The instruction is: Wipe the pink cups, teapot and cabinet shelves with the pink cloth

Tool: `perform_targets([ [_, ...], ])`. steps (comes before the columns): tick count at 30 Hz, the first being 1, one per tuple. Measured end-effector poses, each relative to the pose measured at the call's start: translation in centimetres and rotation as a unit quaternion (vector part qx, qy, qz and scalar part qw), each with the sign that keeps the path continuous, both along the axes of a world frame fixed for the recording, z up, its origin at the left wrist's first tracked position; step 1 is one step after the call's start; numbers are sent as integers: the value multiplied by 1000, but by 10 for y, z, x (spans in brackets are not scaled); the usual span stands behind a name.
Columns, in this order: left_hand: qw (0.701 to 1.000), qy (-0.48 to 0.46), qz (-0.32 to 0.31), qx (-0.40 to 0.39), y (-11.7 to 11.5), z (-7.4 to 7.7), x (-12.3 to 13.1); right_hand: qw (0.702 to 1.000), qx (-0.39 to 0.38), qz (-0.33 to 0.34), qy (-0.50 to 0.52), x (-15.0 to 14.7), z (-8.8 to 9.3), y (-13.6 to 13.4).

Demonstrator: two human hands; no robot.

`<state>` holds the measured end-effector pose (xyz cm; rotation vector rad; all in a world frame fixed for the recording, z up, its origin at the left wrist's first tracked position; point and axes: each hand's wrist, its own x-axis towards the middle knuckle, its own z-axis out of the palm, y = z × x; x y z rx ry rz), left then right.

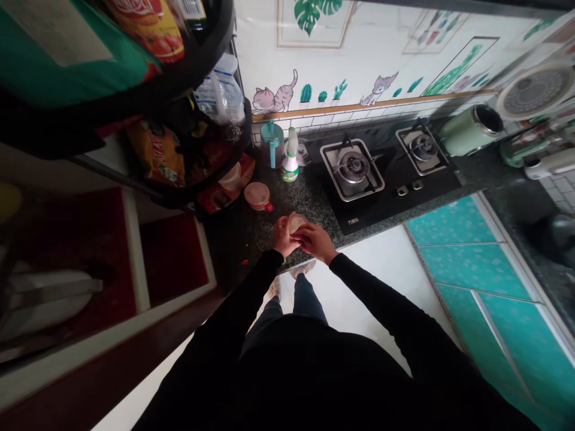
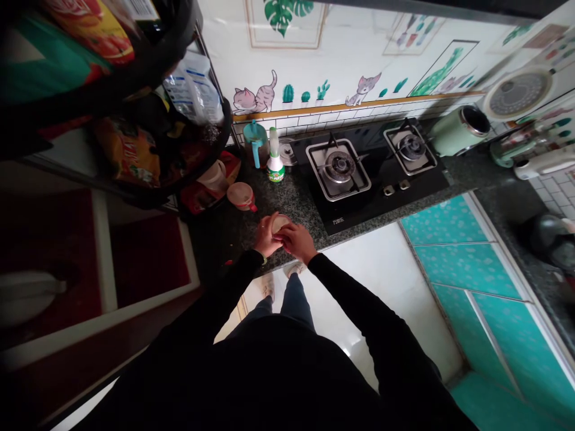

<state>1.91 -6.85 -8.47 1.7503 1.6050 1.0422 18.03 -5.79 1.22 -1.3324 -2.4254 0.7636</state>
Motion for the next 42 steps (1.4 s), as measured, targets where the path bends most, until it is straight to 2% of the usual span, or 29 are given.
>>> perform_targets([
  [5, 1000, -3, -4, -12, 3, 1, 1, 994, 38, -98, -36, -20, 4, 27],
  [7, 1000, -10, 5, -18, 2, 1, 0, 996, 46, -73, -25, -24, 2, 21],
  [10, 1000, -5, 5, -21, 0, 4, 0, 999, 37, -26, 3, -11, -4, -2],
  [13, 999, 17, 11, -30, 3, 9, 1, 998, 25, -50, 7, 15, -11, -12],
  [16, 999, 38, 19, -34, 9, 13, -1, 991, 2, -133, 6, 33, -15, 4],
  [19, 998, 49, 13, -30, 13, 13, -4, 975, 8, -217, 55, 30, -16, 30],
  [22, 998, 50, 10, -24, 14, 12, -6, 972, 12, -220, 82, 12, -18, 39],
  [24, 999, 46, 10, -23, 13, 11, -7, 970, -1, -228, 90, 1, -22, 27],
  [29, 998, 41, 35, -42, 11, 11, -3, 963, -36, -239, 119, -10, -30, -27],
  [31, 996, 48, 46, -55, 10, 12, 0, 961, -60, -235, 134, -9, -30, -33],
  [34, 995, 53, 34, -83, 9, 18, -3, 955, -84, -249, 135, -2, -26, -20],
  [37, 988, 79, -9, -130, 12, 30, -17, 957, -87, -247, 124, 10, -20, 7],
  [40, 979, 161, -55, -113, 25, 45, -33, 976, -77, -177, 97, 21, -14, 33],
  [42, 970, 194, -132, -63, 38, 51, -39, 988, -64, -124, 63, 24, -9, 44],
])
